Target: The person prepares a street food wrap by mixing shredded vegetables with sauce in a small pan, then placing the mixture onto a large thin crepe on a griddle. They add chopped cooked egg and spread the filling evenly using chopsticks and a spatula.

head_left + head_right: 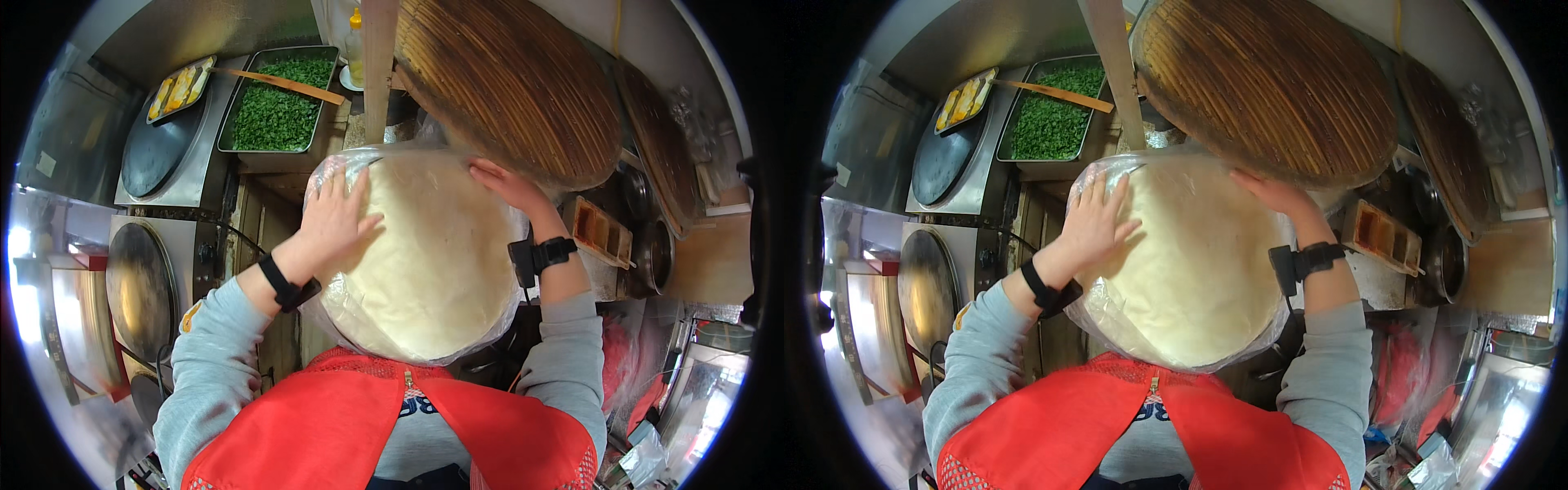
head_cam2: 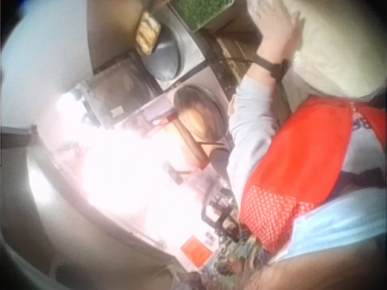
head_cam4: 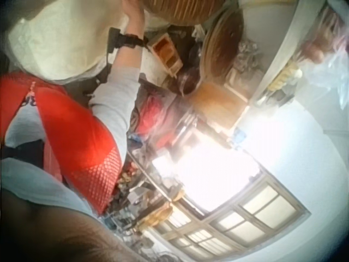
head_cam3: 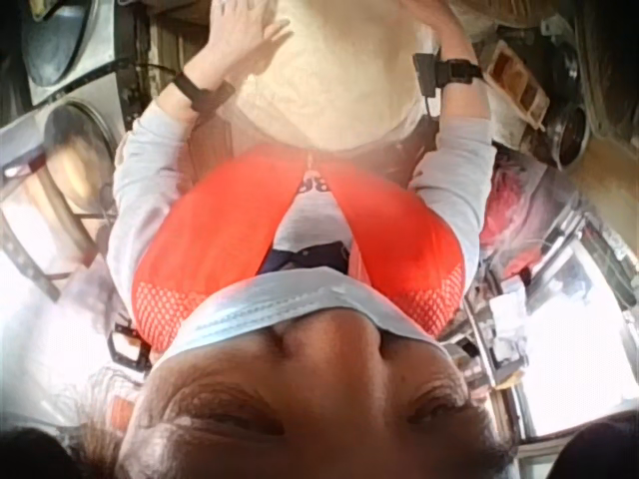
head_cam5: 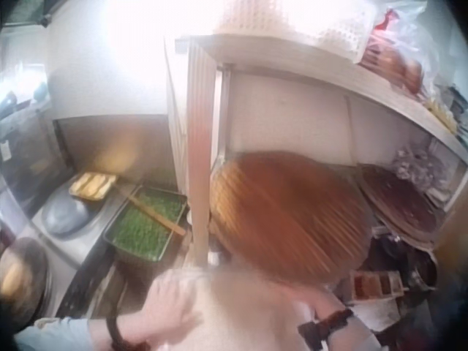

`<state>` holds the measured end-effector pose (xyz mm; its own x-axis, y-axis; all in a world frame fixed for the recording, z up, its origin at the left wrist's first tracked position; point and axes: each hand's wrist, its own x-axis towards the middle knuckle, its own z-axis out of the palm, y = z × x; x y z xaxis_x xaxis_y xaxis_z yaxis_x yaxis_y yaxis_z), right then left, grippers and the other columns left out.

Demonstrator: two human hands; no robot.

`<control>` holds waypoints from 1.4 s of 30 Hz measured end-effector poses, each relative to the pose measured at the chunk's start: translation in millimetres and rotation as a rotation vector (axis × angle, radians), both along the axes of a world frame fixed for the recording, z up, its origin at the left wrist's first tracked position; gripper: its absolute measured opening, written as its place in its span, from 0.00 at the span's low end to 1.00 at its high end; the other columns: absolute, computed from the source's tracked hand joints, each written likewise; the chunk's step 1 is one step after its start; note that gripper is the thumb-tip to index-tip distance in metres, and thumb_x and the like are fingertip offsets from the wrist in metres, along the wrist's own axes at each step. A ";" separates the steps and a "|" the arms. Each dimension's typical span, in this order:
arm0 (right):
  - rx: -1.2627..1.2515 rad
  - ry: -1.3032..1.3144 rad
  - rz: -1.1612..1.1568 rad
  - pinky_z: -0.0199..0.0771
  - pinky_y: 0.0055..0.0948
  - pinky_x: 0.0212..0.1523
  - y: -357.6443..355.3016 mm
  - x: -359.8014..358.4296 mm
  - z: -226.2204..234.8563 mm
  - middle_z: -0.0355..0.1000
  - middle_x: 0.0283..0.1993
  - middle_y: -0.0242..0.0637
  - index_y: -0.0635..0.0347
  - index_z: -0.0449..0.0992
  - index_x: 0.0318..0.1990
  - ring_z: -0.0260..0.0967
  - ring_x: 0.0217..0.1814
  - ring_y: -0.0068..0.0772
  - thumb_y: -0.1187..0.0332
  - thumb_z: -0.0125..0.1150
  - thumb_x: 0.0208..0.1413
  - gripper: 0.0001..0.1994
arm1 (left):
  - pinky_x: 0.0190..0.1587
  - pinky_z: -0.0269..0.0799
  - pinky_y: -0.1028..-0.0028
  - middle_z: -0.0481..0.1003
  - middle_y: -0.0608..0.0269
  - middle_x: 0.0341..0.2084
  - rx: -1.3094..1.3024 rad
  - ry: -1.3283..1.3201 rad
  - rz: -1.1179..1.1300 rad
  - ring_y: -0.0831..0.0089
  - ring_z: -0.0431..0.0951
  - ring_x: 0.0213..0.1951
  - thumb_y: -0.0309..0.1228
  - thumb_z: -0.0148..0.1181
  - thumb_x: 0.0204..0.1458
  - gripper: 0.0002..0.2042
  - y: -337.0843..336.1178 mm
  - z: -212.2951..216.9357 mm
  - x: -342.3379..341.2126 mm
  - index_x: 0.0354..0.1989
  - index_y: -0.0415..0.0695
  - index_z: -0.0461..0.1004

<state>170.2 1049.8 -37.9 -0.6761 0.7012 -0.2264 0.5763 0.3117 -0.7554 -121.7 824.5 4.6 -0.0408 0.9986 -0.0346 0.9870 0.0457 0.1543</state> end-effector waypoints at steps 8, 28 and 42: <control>-0.732 0.320 -0.131 0.56 0.22 0.65 31.5 -25.7 -28.7 0.68 0.62 0.29 0.55 0.70 0.62 0.62 0.62 0.23 0.44 0.48 0.65 0.28 | 0.59 0.65 0.60 0.71 0.37 0.53 -0.103 -0.520 0.079 0.45 0.69 0.57 0.50 0.43 0.63 0.29 57.5 -30.3 -34.8 0.63 0.39 0.63; -0.814 0.289 -0.223 0.62 0.24 0.62 26.4 -7.4 -38.5 0.69 0.60 0.32 0.63 0.70 0.61 0.63 0.60 0.23 0.43 0.50 0.63 0.32 | 0.62 0.62 0.70 0.71 0.53 0.56 0.046 -0.958 -0.041 0.62 0.70 0.58 0.20 0.41 0.60 0.17 24.3 -88.2 -91.2 0.56 0.39 0.70; -1.213 0.623 -0.524 0.62 0.29 0.64 32.2 24.0 -49.9 0.70 0.60 0.36 0.62 0.69 0.60 0.65 0.61 0.29 0.50 0.52 0.64 0.26 | 0.50 0.71 0.75 0.77 0.62 0.48 0.074 -1.377 0.595 0.76 0.76 0.47 0.25 0.53 0.60 0.17 -17.7 -129.5 -90.3 0.57 0.39 0.72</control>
